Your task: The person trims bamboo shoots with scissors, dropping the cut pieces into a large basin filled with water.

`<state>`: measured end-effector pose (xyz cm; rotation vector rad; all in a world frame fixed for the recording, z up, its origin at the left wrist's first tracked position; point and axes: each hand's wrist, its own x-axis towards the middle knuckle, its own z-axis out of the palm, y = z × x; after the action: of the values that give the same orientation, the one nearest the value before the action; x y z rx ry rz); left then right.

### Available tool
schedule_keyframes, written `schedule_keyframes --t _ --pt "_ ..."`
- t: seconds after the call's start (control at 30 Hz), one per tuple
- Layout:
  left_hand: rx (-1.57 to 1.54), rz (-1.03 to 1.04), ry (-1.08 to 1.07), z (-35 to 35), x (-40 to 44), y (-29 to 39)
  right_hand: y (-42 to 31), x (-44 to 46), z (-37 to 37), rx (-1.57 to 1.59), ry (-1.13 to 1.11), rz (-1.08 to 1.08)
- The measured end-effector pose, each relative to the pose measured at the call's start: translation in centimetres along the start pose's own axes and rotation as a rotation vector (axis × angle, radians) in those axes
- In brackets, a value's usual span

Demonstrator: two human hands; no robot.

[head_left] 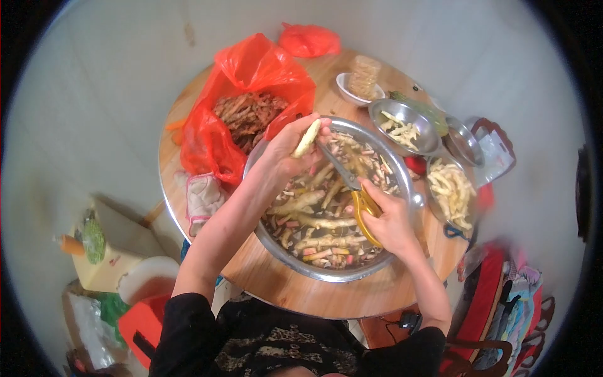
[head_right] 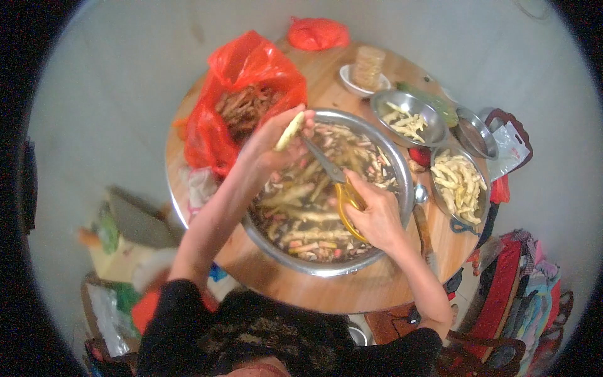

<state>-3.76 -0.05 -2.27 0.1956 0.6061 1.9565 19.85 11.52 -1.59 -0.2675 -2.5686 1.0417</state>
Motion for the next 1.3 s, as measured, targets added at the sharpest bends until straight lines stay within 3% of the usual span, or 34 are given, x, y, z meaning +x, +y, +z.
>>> schedule_keyframes --t 0.1,0.17,0.37,0.43,0.7,1.07,1.3 --pt "-0.012 0.019 0.028 0.1 -0.2 0.0 -0.2 -0.5 0.1 -0.018 -0.003 -0.006" --pt "-0.066 -0.032 -0.18 -0.8 0.2 0.1 -0.5 -0.8 -0.1 -0.04 0.012 -0.055" --pt "-0.095 0.002 0.069 1.5 -0.4 0.0 -0.4 -1.7 -0.8 0.119 0.074 0.012" --pt "-0.058 0.006 0.026 -0.1 0.5 -0.3 -1.3 -1.9 -0.9 0.065 -0.058 -0.011" --pt "-0.056 0.017 0.028 -0.7 0.7 -0.2 -0.8 -0.6 0.7 -0.023 -0.022 -0.055" --pt "-0.104 0.074 -0.155 0.6 -0.5 0.5 -1.4 0.0 0.4 0.033 -0.016 -0.088" --pt "-0.115 0.009 -0.128 0.6 -0.6 0.3 -0.9 1.2 -1.6 0.091 0.04 -0.003"
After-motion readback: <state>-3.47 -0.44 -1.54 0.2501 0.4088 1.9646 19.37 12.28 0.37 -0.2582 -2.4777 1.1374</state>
